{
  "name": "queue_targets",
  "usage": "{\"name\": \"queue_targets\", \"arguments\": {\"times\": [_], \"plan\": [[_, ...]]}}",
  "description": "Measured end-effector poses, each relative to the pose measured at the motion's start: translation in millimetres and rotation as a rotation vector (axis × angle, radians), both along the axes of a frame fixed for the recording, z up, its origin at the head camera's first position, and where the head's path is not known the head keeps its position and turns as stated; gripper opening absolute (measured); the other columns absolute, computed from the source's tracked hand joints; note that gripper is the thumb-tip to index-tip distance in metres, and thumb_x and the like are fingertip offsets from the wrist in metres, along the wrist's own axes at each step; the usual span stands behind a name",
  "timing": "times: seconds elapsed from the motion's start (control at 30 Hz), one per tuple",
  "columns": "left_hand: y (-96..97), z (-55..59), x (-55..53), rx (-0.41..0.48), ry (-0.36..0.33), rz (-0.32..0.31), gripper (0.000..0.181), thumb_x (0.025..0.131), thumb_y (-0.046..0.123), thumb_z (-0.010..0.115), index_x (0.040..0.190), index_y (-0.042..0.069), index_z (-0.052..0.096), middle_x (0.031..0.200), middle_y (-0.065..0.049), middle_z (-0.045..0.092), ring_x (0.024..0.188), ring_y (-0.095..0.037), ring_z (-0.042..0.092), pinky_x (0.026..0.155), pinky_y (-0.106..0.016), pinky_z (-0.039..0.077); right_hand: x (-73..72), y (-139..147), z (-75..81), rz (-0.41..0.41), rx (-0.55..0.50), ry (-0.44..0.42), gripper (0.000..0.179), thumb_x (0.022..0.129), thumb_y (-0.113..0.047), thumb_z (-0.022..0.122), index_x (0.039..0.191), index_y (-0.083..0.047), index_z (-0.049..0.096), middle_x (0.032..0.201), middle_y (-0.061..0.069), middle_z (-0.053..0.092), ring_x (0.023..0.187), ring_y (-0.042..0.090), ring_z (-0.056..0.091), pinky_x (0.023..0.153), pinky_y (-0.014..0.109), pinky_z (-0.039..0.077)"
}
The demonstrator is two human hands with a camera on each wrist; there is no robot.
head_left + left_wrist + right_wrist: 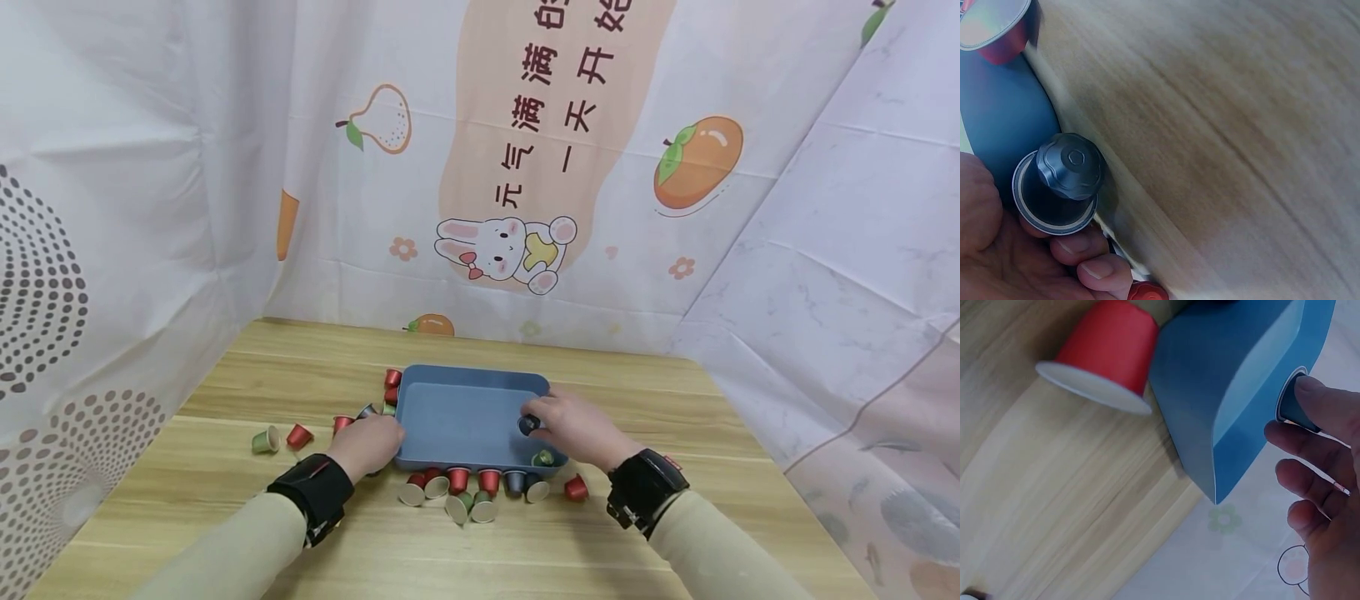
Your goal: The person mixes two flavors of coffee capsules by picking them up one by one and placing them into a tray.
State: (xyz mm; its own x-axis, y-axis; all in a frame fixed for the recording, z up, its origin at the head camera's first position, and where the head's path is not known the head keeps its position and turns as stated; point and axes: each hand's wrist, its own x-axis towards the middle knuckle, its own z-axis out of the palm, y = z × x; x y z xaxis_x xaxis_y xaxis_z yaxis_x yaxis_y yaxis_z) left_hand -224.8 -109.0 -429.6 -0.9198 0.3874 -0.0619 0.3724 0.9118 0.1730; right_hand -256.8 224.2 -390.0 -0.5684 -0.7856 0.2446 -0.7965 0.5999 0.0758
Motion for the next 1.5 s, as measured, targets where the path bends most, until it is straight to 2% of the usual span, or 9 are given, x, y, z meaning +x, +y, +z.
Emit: {"name": "queue_targets", "arguments": {"times": [0.2,0.27,0.37,0.5,0.87,1.03,1.17,1.4,1.5], "plan": [[-0.1,0.5,0.4,0.004,-0.014,0.011,0.024,0.101,0.001,0.053,0.08,0.008,0.061,0.076,-0.005,0.053,0.07,-0.02,0.047,0.066,-0.038,0.042,2.2,-4.1,-4.2,0.02,0.036,-0.027,0.03,0.082,-0.013,0.085,0.109,-0.009,0.073,0.099,0.001,0.074,0.087,0.017,0.062,0.077,0.032,0.053],[0.1,0.7,0.6,0.011,-0.02,0.018,0.024,0.101,0.001,0.053,0.08,0.008,0.061,0.076,-0.005,0.053,0.07,-0.02,0.047,0.066,-0.037,0.042,2.8,-5.3,-5.3,0.027,0.048,-0.026,0.03,0.082,-0.013,0.086,0.108,-0.01,0.073,0.098,0.0,0.073,0.088,0.017,0.064,0.083,0.035,0.055],[-0.1,-0.3,0.3,0.024,-0.024,0.031,0.024,0.102,0.002,0.053,0.08,0.009,0.06,0.075,-0.005,0.051,0.07,-0.02,0.046,0.065,-0.037,0.041,3.8,-6.8,-7.2,0.035,0.067,-0.036,0.03,0.081,-0.014,0.086,0.108,-0.01,0.074,0.098,0.0,0.072,0.091,0.017,0.066,0.086,0.036,0.055],[-0.3,-0.4,0.4,0.026,-0.012,0.022,0.025,0.101,0.002,0.053,0.078,0.009,0.06,0.074,-0.004,0.051,0.069,-0.019,0.046,0.065,-0.036,0.04,4.7,-7.8,-10.0,0.05,0.085,-0.049,0.03,0.081,-0.012,0.086,0.108,-0.01,0.074,0.099,0.001,0.072,0.091,0.017,0.064,0.081,0.033,0.053],[-0.5,1.4,1.0,0.029,-0.007,-0.003,0.026,0.101,0.0,0.053,0.077,0.008,0.059,0.075,-0.005,0.052,0.069,-0.02,0.046,0.065,-0.036,0.04,2.3,-8.7,-18.4,0.077,0.122,-0.035,0.027,0.081,-0.012,0.086,0.106,-0.011,0.075,0.096,0.001,0.071,0.089,0.018,0.063,0.079,0.034,0.052],[-1.4,-0.1,0.6,0.009,0.03,-0.037,0.026,0.1,-0.001,0.053,0.077,0.008,0.059,0.076,-0.005,0.055,0.069,-0.019,0.047,0.065,-0.037,0.044,4.0,-9.9,-17.8,0.06,0.146,-0.076,0.025,0.083,-0.011,0.084,0.106,-0.011,0.074,0.096,0.0,0.071,0.091,0.018,0.063,0.083,0.037,0.053],[-2.1,-0.6,1.3,0.015,0.028,-0.035,0.026,0.1,-0.001,0.053,0.077,0.008,0.059,0.076,-0.005,0.055,0.069,-0.019,0.047,0.065,-0.037,0.043,4.7,-10.7,-18.3,0.054,0.151,-0.101,0.025,0.084,-0.01,0.083,0.107,-0.011,0.075,0.098,0.001,0.071,0.093,0.019,0.065,0.088,0.041,0.054],[-3.1,-3.0,0.6,0.02,0.005,-0.024,0.026,0.101,-0.001,0.053,0.076,0.008,0.058,0.074,-0.005,0.053,0.068,-0.019,0.046,0.064,-0.036,0.04,4.9,-9.9,-21.6,0.047,0.162,-0.14,0.024,0.087,-0.008,0.08,0.11,-0.012,0.074,0.101,0.001,0.072,0.094,0.02,0.065,0.086,0.041,0.053],[-3.8,-4.4,-0.4,0.005,0.016,-0.037,0.026,0.101,0.0,0.053,0.077,0.008,0.059,0.076,-0.005,0.055,0.068,-0.018,0.047,0.064,-0.035,0.041,6.1,-10.0,-21.6,0.047,0.158,-0.148,0.024,0.088,-0.007,0.079,0.111,-0.012,0.074,0.101,0.001,0.072,0.094,0.02,0.065,0.084,0.041,0.053]]}}
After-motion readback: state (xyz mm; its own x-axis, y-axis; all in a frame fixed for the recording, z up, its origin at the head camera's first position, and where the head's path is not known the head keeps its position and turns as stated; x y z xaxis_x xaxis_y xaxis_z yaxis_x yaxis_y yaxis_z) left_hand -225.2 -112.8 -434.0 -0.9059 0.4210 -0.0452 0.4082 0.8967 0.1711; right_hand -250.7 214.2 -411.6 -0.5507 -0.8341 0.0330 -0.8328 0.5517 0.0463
